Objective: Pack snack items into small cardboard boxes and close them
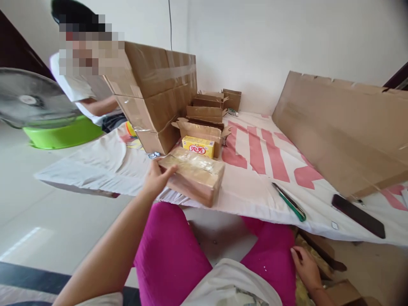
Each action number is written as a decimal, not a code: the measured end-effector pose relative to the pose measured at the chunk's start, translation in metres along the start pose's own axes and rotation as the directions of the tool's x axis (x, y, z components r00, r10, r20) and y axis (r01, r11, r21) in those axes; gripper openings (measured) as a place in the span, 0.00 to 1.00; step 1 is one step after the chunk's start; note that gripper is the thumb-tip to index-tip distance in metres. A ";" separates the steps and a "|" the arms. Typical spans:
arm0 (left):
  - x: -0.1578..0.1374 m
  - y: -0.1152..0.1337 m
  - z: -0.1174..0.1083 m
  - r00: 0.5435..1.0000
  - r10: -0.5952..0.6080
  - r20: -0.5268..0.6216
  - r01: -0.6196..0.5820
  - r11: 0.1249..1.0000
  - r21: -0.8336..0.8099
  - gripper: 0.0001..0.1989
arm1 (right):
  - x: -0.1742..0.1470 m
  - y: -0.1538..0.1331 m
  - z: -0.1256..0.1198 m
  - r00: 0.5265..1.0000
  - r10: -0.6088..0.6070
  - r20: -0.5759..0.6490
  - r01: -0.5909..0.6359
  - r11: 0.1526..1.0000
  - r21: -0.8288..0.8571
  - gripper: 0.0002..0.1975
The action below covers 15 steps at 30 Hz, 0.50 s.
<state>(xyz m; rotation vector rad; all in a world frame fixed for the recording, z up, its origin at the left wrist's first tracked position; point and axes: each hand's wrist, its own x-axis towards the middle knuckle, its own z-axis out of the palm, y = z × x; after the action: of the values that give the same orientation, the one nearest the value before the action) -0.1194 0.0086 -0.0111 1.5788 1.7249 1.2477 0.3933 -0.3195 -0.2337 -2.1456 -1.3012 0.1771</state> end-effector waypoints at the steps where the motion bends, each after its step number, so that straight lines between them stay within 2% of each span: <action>1: -0.013 0.011 0.013 0.999 0.012 0.048 -0.014 0.999 0.033 0.32 | 0.002 -0.015 0.000 0.998 -0.060 -0.015 0.060 0.998 0.010 0.19; 3: -0.038 0.032 0.042 0.991 0.065 0.115 -0.072 0.996 0.053 0.34 | 0.007 -0.047 -0.002 0.983 -0.178 -0.037 0.179 0.983 0.039 0.16; 6: -0.070 0.054 0.084 0.974 0.202 0.107 -0.207 0.978 0.039 0.35 | 0.016 -0.094 -0.006 0.935 -0.334 -0.123 0.346 0.932 0.102 0.11; 8: -0.089 0.061 0.108 0.946 0.315 0.070 -0.317 0.948 0.017 0.33 | 0.024 -0.123 -0.011 0.908 -0.368 -0.202 0.398 0.907 0.138 0.10; 12: -0.130 0.063 0.141 0.880 0.475 0.019 -0.475 0.880 0.001 0.32 | 0.040 -0.167 -0.019 0.903 -0.352 -0.247 0.401 0.896 0.189 0.26; 15: -0.159 0.053 0.154 0.791 0.608 0.070 -0.606 0.794 -0.045 0.36 | 0.053 -0.179 -0.019 0.926 -0.302 -0.224 0.353 0.904 0.239 0.36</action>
<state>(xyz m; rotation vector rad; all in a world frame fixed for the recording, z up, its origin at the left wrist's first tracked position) 0.0699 -0.1016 -0.0718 2.2423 1.1647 1.4458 0.2922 -0.2252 -0.1067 -1.6399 -1.4166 0.0184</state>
